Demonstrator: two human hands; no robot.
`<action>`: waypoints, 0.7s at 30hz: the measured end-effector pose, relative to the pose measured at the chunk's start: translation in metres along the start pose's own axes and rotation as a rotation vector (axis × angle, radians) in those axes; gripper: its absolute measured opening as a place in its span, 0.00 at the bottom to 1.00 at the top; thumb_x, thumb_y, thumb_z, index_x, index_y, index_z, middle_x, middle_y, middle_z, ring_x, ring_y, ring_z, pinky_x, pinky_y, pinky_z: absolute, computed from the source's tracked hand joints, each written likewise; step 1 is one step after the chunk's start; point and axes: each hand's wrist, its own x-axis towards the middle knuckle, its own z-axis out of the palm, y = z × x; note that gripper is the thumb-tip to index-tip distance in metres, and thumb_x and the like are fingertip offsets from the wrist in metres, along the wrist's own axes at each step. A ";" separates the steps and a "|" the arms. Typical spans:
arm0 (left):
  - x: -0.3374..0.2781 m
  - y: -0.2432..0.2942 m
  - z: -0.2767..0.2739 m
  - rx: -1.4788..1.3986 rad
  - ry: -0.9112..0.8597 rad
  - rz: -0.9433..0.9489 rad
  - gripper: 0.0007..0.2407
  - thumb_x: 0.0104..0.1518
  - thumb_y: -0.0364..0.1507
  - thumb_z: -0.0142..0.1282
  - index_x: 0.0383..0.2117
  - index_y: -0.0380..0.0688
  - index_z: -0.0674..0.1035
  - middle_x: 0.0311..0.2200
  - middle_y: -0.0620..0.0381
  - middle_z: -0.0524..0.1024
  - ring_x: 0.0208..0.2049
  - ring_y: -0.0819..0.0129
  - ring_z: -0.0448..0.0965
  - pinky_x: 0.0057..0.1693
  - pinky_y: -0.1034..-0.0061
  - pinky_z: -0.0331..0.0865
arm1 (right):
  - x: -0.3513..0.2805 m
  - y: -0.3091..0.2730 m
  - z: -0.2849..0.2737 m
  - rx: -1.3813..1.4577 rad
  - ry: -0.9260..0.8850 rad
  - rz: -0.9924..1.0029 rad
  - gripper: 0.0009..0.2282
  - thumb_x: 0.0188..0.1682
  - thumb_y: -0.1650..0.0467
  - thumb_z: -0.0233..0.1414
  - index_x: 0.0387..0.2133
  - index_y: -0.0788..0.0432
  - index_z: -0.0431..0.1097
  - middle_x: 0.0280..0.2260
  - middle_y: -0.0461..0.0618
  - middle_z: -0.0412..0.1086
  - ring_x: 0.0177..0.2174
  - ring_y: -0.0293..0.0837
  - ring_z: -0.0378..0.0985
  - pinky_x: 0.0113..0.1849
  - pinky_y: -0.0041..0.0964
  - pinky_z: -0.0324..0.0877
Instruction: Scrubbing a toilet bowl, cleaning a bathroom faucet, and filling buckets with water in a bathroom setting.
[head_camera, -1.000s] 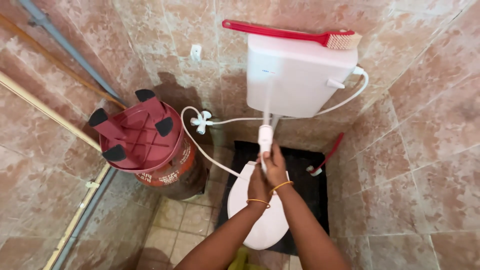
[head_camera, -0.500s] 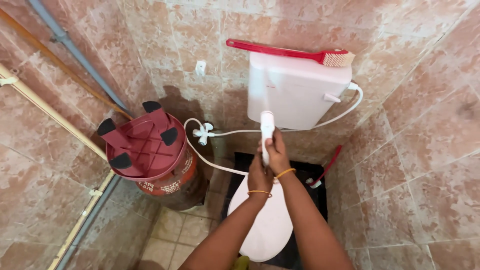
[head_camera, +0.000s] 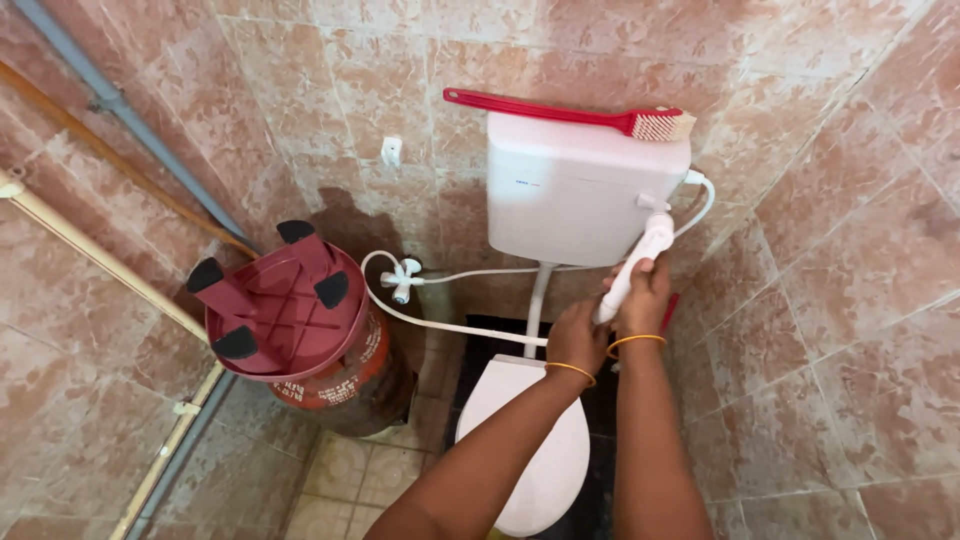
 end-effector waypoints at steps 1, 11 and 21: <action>0.003 0.001 -0.001 0.002 -0.001 0.000 0.18 0.53 0.26 0.62 0.52 0.46 0.76 0.44 0.46 0.77 0.48 0.44 0.75 0.52 0.54 0.69 | 0.002 -0.003 0.003 0.002 0.001 0.001 0.25 0.59 0.59 0.48 0.63 0.59 0.54 0.30 0.50 0.68 0.26 0.40 0.73 0.29 0.35 0.74; -0.005 -0.031 -0.052 -0.060 0.252 -0.120 0.22 0.52 0.23 0.58 0.56 0.43 0.75 0.46 0.42 0.77 0.48 0.42 0.76 0.51 0.56 0.71 | -0.022 0.020 0.100 0.070 -0.182 0.219 0.23 0.59 0.63 0.47 0.64 0.60 0.54 0.28 0.49 0.67 0.22 0.39 0.68 0.25 0.34 0.69; -0.004 -0.037 -0.055 -0.053 0.212 -0.143 0.19 0.54 0.25 0.58 0.54 0.46 0.77 0.40 0.45 0.78 0.43 0.44 0.77 0.49 0.57 0.72 | -0.020 0.054 0.082 0.110 -0.092 0.080 0.23 0.61 0.65 0.47 0.65 0.65 0.54 0.32 0.48 0.68 0.25 0.39 0.70 0.28 0.34 0.71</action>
